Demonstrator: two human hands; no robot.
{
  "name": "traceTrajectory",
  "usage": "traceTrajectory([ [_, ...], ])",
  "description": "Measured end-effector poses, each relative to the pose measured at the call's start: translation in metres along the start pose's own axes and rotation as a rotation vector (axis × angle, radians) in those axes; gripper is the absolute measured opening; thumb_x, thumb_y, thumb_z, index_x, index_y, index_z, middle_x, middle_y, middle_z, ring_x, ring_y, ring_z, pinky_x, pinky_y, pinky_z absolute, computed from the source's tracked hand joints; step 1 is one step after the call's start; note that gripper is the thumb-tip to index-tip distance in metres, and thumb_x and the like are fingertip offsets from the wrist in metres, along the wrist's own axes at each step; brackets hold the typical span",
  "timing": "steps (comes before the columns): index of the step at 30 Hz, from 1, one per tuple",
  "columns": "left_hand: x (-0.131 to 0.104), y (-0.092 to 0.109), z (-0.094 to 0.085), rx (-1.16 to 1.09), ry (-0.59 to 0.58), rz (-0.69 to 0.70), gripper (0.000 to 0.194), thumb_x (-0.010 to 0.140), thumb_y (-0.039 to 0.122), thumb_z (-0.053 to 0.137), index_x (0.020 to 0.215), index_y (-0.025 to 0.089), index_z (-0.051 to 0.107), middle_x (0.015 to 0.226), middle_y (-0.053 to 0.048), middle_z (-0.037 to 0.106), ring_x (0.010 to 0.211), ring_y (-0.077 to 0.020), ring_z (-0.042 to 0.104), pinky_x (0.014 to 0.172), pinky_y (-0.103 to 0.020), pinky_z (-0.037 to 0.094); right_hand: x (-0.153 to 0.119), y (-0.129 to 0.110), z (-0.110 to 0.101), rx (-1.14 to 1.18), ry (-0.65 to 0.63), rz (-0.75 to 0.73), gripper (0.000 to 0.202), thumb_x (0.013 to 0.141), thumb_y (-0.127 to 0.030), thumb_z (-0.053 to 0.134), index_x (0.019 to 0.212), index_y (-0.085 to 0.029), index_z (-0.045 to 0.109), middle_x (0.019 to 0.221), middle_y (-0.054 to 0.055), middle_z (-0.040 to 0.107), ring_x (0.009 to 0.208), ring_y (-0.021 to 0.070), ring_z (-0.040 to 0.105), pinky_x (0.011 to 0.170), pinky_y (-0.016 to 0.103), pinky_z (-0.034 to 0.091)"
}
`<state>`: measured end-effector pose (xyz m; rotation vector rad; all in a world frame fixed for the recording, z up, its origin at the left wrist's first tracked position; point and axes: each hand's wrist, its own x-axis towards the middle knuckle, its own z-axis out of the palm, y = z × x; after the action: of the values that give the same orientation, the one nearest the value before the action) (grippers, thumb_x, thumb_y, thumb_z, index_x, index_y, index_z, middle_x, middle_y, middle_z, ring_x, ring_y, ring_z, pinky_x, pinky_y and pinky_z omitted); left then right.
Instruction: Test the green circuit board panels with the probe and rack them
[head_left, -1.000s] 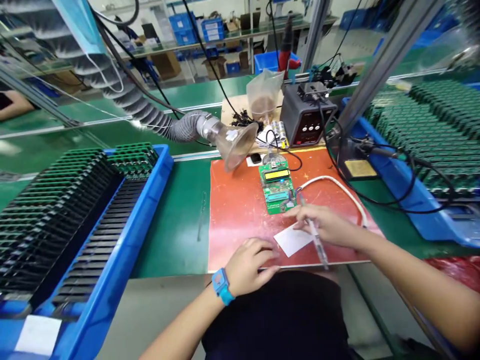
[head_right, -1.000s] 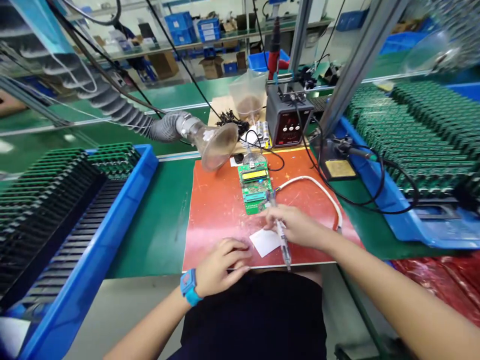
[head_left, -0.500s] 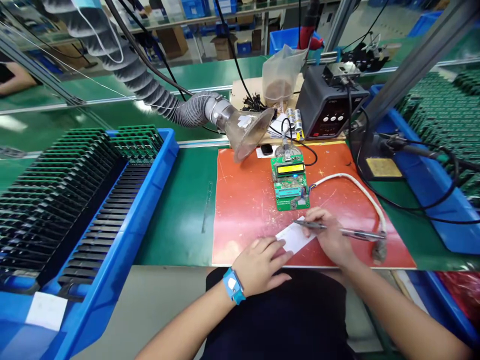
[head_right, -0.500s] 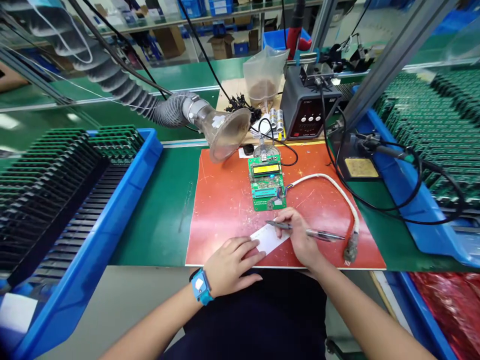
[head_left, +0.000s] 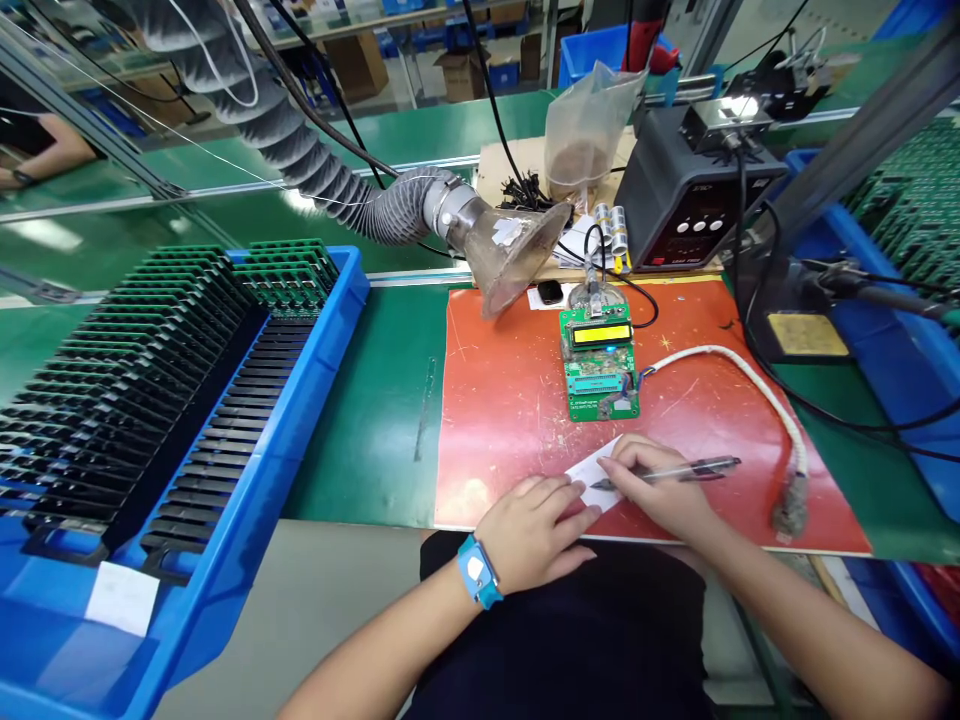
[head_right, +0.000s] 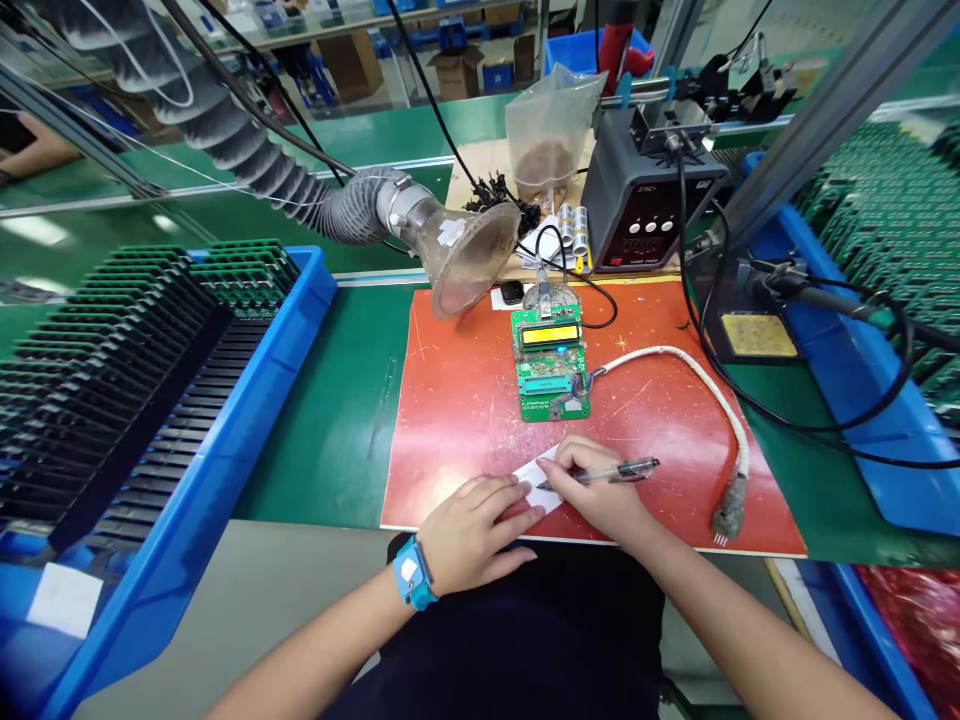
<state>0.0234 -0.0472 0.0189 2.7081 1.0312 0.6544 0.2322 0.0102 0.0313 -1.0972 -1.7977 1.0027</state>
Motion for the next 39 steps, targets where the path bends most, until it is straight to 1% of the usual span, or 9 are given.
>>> traceTrajectory([
  [4,0.0001,0.0001,-0.0011,-0.008,-0.033,-0.014,0.040,0.095,0.047,0.049,0.124,0.020,0.058,0.122,-0.010,0.063,0.115,-0.0252,0.057,0.097,-0.039,0.048,-0.0005,0.0020,-0.0010,0.007,-0.007,-0.013,0.043,0.095,-0.039,0.058,0.057,-0.022,0.051,0.057,-0.001,0.054,0.053,0.0154,0.053,0.052,0.029,0.042],
  [9,-0.0001,-0.0002,-0.0009,-0.012,-0.068,-0.018,0.040,0.095,0.046,0.050,0.125,0.020,0.057,0.123,-0.010,0.062,0.117,-0.0244,0.055,0.099,-0.040,0.046,-0.0004,0.0011,-0.0012,-0.024,0.050,-0.027,0.041,0.095,-0.035,0.058,0.057,-0.021,0.051,0.057,-0.001,0.053,0.053,0.0148,0.053,0.054,0.028,0.042],
  [12,0.0003,-0.0007,-0.0003,-0.006,-0.041,-0.010,0.040,0.094,0.045,0.053,0.124,0.020,0.058,0.122,-0.009,0.063,0.116,-0.0241,0.056,0.098,-0.039,0.047,0.0000,0.0010,-0.0006,-0.040,0.074,-0.050,0.039,0.095,-0.032,0.058,0.058,-0.021,0.051,0.058,-0.001,0.054,0.054,0.0145,0.053,0.054,0.028,0.042],
  [15,0.0010,-0.0011,-0.0001,-0.009,-0.007,0.001,0.039,0.093,0.045,0.055,0.123,0.020,0.059,0.120,-0.008,0.063,0.113,-0.0245,0.057,0.096,-0.038,0.048,0.0003,0.0020,-0.0004,-0.036,0.068,-0.071,0.038,0.095,-0.028,0.058,0.059,-0.021,0.050,0.058,-0.002,0.053,0.054,0.0138,0.052,0.054,0.027,0.042],
  [19,0.0012,-0.0012,-0.0003,-0.012,-0.006,-0.004,0.039,0.093,0.045,0.054,0.123,0.020,0.059,0.121,-0.008,0.064,0.113,-0.0243,0.058,0.096,-0.038,0.049,0.0001,0.0032,-0.0009,-0.029,0.079,-0.073,0.037,0.094,-0.025,0.059,0.059,-0.021,0.049,0.058,-0.002,0.052,0.053,0.0132,0.051,0.052,0.026,0.041],
  [25,0.0005,-0.0012,-0.0004,-0.004,-0.018,-0.002,0.039,0.094,0.044,0.052,0.124,0.021,0.059,0.122,-0.008,0.064,0.113,-0.0244,0.058,0.096,-0.039,0.049,-0.0006,0.0032,-0.0013,-0.024,0.049,-0.079,0.038,0.094,-0.027,0.059,0.058,-0.021,0.048,0.057,-0.002,0.052,0.051,0.0134,0.050,0.051,0.026,0.041],
  [30,0.0008,-0.0011,-0.0010,-0.010,-0.018,-0.002,0.039,0.094,0.044,0.053,0.124,0.021,0.059,0.122,-0.008,0.064,0.112,-0.0246,0.058,0.095,-0.039,0.050,0.0001,0.0021,-0.0018,-0.038,0.128,-0.040,0.037,0.094,-0.029,0.060,0.059,-0.021,0.051,0.059,-0.001,0.054,0.054,0.0147,0.053,0.054,0.027,0.043],
  [34,0.0014,-0.0009,-0.0013,-0.009,-0.016,0.001,0.039,0.094,0.044,0.054,0.124,0.020,0.059,0.121,-0.008,0.064,0.113,-0.0246,0.058,0.095,-0.039,0.049,0.0007,0.0018,-0.0024,-0.035,0.100,-0.048,0.039,0.094,-0.032,0.060,0.058,-0.021,0.051,0.057,-0.001,0.053,0.052,0.0147,0.052,0.052,0.027,0.042],
  [39,0.0009,-0.0009,-0.0007,0.007,-0.040,-0.008,0.039,0.095,0.045,0.050,0.125,0.021,0.059,0.121,-0.009,0.064,0.114,-0.0242,0.058,0.097,-0.039,0.048,0.0009,0.0021,-0.0025,-0.026,0.095,-0.038,0.041,0.094,-0.035,0.060,0.056,-0.021,0.049,0.056,-0.001,0.052,0.051,0.0146,0.051,0.050,0.027,0.041],
])
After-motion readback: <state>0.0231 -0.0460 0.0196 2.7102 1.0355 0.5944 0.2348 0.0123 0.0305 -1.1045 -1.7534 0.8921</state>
